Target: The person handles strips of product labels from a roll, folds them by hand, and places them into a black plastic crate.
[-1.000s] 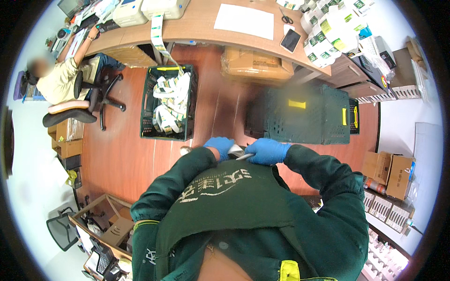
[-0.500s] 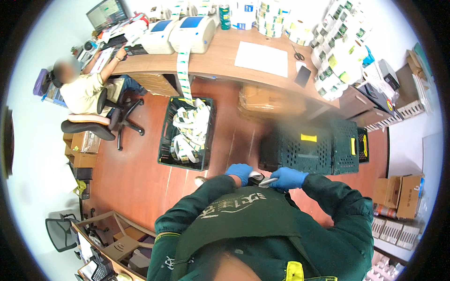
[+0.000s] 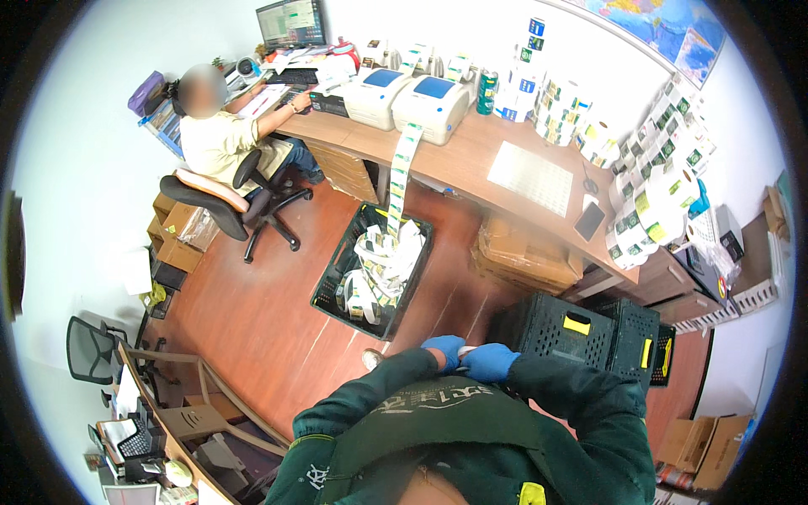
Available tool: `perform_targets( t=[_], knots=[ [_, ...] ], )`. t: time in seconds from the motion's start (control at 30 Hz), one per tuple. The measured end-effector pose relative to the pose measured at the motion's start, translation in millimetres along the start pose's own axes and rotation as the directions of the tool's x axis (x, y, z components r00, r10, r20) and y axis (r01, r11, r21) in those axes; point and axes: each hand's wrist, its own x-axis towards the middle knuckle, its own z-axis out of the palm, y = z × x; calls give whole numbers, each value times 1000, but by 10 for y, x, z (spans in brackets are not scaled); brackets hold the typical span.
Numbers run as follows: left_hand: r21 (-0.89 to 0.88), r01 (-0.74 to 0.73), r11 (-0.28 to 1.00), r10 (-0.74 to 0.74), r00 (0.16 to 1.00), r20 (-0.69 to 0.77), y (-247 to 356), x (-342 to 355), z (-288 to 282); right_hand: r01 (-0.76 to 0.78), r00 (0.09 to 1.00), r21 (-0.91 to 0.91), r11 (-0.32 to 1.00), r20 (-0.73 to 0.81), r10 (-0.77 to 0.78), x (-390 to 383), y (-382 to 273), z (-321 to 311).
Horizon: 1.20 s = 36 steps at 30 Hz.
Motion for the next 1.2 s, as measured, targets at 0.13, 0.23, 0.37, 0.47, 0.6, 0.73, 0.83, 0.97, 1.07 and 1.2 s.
perform_targets(
  t=[0.13,0.23,0.37,0.47,0.6,0.73,0.83,0.97,1.07,1.2],
  knots=[
    [-16,36,999,-37,999,-22,-86,-63,31,-81,994,-12,997,-71,80,267,-77,65],
    [-115,62,991,-70,995,-66,-189,-157,-31,163,985,-27,986,-56,-164,221,-221,-149],
    [-160,115,980,-127,990,-62,-88,-300,-189,-268,941,138,954,250,228,408,-231,-147],
    [-207,-176,962,144,976,-164,-180,-305,-27,0,985,71,997,170,-12,707,235,265],
    [-374,154,915,-222,964,-146,-229,-263,80,347,881,67,935,319,-350,889,212,153],
    [-186,111,976,-143,976,-167,-423,-270,119,205,930,-153,967,339,-143,909,-73,-21],
    [-224,68,972,-112,975,-191,-459,-553,16,169,909,-96,981,400,-117,942,64,8],
    [-225,123,967,-158,977,-145,-594,-545,59,316,886,-72,946,380,-267,963,-163,-75],
    [-344,62,937,-145,964,-221,-641,-852,-121,167,948,-84,982,289,-137,1046,-551,-144],
    [-384,-37,922,-54,974,-222,-922,-1008,-283,183,981,-223,957,103,-164,1450,-457,174]
  ],
)
